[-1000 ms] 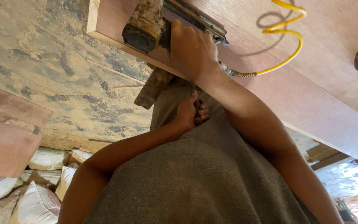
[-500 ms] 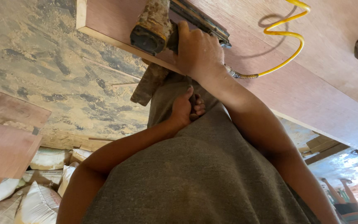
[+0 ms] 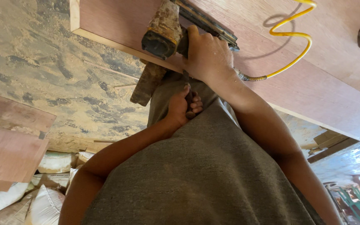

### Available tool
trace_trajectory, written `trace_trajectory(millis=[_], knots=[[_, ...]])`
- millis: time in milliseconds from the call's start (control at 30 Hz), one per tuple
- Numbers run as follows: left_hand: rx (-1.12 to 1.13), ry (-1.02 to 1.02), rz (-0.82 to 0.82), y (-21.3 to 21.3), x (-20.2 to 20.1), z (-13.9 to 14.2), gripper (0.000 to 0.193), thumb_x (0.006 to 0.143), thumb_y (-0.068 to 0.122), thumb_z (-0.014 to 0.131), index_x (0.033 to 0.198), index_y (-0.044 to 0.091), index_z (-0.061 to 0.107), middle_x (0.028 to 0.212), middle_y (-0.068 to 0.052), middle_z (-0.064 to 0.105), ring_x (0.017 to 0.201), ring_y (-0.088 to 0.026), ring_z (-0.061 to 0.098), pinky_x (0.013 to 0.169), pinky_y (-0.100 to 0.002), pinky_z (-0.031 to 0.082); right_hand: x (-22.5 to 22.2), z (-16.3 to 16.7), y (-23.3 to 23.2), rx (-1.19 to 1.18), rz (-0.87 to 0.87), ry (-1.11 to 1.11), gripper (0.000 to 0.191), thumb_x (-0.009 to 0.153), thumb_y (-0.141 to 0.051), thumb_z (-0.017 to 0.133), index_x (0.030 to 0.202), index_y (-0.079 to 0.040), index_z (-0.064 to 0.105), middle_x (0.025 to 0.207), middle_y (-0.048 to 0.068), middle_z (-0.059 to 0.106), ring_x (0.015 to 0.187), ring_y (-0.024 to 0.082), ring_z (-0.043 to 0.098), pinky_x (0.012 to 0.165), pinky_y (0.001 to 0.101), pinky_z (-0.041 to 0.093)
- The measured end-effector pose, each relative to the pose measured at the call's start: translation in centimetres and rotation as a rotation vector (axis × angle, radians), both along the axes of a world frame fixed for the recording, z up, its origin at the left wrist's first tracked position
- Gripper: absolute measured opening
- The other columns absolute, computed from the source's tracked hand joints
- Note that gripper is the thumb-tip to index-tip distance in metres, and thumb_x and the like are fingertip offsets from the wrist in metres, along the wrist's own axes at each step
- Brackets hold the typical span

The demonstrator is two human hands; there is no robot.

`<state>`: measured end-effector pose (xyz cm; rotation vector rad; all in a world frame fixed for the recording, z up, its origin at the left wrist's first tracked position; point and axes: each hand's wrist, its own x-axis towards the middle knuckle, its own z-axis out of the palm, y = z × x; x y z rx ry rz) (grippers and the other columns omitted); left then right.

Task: The person uses a pneumatic nail gun to fasten a plywood panel to a wooden frame, holding the panel steady with the other hand. They then hammer nails along the panel edge, use a chisel on the wood, and continue nailing the panel at different positions.

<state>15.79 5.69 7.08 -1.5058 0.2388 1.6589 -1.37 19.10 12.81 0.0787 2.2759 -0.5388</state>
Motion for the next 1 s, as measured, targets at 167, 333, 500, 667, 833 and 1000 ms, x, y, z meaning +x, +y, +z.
trace_trajectory(millis=[167, 333, 500, 667, 833, 1000], knots=[[-0.011, 0.028, -0.011, 0.0, 0.3, -0.3, 0.037, 0.109, 0.038, 0.043, 0.095, 0.004, 0.048, 0.074, -0.006, 0.046, 0.057, -0.015, 0.040, 0.051, -0.030, 0.036, 0.5, 0.0, 0.7, 0.011, 0.027, 0.008, 0.052, 0.085, -0.033, 0.079, 0.121, -0.002, 0.057, 0.086, 0.020, 0.073, 0.084, 0.036, 0.075, 0.072, 0.0495, 0.058], [0.019, 0.047, 0.021, -0.2, 0.5, -0.6, 0.037, 0.109, 0.037, 0.043, 0.095, 0.003, 0.049, 0.074, -0.007, 0.047, 0.057, -0.015, 0.041, 0.051, -0.031, 0.037, 1.2, -0.4, 1.5, 0.002, 0.023, 0.063, 0.055, 0.083, -0.031, 0.080, 0.124, -0.001, 0.058, 0.085, 0.020, 0.073, 0.081, 0.035, 0.075, 0.067, 0.0483, 0.059], [0.002, 0.019, 0.018, -0.3, 0.7, -0.7, 0.037, 0.109, 0.036, 0.044, 0.095, 0.003, 0.049, 0.074, -0.007, 0.047, 0.057, -0.016, 0.041, 0.051, -0.031, 0.036, 2.4, -0.6, 2.6, 0.019, 0.023, 0.034, 0.056, 0.081, -0.031, 0.081, 0.123, -0.002, 0.058, 0.086, 0.019, 0.073, 0.080, 0.035, 0.075, 0.066, 0.0474, 0.060], [-0.010, 0.028, -0.001, -0.4, 0.9, -0.9, 0.035, 0.108, 0.035, 0.043, 0.095, 0.003, 0.049, 0.074, -0.008, 0.048, 0.057, -0.016, 0.042, 0.051, -0.032, 0.036, 3.4, -0.5, 3.4, 0.009, 0.026, 0.071, 0.056, 0.083, -0.032, 0.084, 0.123, -0.002, 0.058, 0.089, 0.020, 0.074, 0.083, 0.036, 0.075, 0.069, 0.0484, 0.060], [0.013, 0.038, 0.016, -0.5, 1.0, -1.1, 0.036, 0.109, 0.036, 0.044, 0.095, 0.003, 0.049, 0.074, -0.007, 0.047, 0.057, -0.015, 0.042, 0.051, -0.031, 0.036, 4.0, -0.3, 4.6, 0.046, 0.020, -0.019, 0.065, 0.079, -0.027, 0.084, 0.129, 0.000, 0.054, 0.087, 0.024, 0.072, 0.082, 0.040, 0.074, 0.072, 0.0503, 0.060], [0.004, 0.042, 0.008, -0.6, 0.8, -1.0, 0.036, 0.108, 0.036, 0.045, 0.094, 0.002, 0.050, 0.074, -0.007, 0.047, 0.057, -0.015, 0.042, 0.050, -0.031, 0.036, 5.1, 0.5, 5.8, 0.048, -0.029, -0.006, 0.058, 0.079, -0.026, 0.084, 0.125, -0.005, 0.057, 0.090, 0.027, 0.072, 0.086, 0.045, 0.072, 0.077, 0.0522, 0.059]])
